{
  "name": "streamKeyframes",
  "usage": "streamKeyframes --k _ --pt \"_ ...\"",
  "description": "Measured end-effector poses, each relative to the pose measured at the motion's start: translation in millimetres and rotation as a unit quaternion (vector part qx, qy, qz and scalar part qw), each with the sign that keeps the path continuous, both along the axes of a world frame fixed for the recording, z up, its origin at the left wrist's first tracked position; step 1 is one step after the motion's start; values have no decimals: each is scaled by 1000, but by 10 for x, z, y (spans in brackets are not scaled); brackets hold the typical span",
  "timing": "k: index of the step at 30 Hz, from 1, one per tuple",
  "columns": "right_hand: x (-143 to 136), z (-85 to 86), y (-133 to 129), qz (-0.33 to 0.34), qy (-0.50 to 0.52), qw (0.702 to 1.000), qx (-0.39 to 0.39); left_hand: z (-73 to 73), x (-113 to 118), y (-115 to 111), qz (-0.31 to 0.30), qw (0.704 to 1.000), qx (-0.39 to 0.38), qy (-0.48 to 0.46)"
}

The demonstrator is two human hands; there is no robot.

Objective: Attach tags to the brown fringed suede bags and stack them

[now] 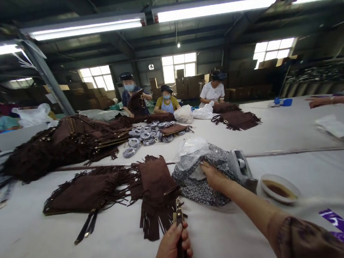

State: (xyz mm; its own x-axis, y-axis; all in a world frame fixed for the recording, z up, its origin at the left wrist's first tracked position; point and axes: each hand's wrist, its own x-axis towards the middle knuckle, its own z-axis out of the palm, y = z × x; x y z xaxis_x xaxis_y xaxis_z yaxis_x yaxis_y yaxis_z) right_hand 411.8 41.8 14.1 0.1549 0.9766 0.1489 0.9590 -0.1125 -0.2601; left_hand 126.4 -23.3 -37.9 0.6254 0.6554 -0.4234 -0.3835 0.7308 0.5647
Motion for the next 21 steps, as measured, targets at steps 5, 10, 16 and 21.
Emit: streamKeyframes --k 5,10,16,21 --pt "182 186 303 1 0 1000 -1 -4 10 35 -13 1000 -2 7" --pt "184 69 214 -42 -12 998 -55 1 4 64 -31 1000 -6 1" --pt "105 -119 252 -128 -9 984 -120 -32 -7 82 -56 998 -9 -12" --pt "23 -146 293 -116 -11 987 -107 -50 -15 86 -57 998 7 -10"
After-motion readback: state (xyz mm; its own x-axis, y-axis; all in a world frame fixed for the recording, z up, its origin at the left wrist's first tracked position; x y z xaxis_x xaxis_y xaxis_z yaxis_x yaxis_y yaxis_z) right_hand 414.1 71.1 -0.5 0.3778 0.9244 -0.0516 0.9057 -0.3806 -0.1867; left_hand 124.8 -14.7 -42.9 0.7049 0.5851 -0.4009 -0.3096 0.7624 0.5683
